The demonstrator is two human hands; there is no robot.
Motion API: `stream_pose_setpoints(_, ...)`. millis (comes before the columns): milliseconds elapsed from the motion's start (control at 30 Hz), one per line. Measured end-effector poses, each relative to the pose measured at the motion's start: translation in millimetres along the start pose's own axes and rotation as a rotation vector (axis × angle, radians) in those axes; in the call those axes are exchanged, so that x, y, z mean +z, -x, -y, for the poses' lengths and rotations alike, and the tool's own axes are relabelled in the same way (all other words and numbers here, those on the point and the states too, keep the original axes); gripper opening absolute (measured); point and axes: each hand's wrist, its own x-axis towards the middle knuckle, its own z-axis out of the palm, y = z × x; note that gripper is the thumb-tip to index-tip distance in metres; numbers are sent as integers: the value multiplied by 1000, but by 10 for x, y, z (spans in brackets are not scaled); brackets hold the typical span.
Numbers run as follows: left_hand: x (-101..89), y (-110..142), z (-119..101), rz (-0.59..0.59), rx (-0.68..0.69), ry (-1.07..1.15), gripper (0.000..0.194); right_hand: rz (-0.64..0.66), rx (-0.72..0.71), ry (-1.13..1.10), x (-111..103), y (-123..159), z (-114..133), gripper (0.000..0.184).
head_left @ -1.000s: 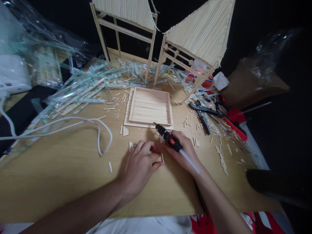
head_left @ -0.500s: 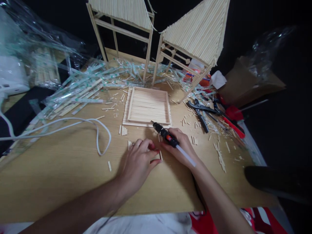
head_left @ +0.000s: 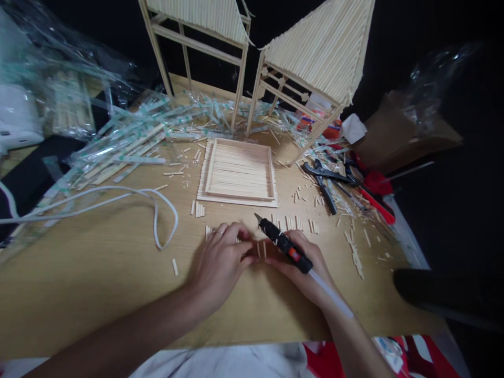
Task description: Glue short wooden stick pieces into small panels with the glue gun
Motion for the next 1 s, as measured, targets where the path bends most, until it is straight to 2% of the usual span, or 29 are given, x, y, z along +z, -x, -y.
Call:
stream_pose_setpoints(167, 5, 1, -4, 17, 11, -18, 7, 36, -27, -13, 60, 9, -56, 19)
stream_pose_setpoints(667, 10, 0, 0, 9, 29, 4, 8, 17, -91, 56, 92, -10, -53, 17)
stream_pose_setpoints(1000, 9, -4, -3, 2, 16, -5, 6, 15, -40, 32, 54, 40, -69, 18)
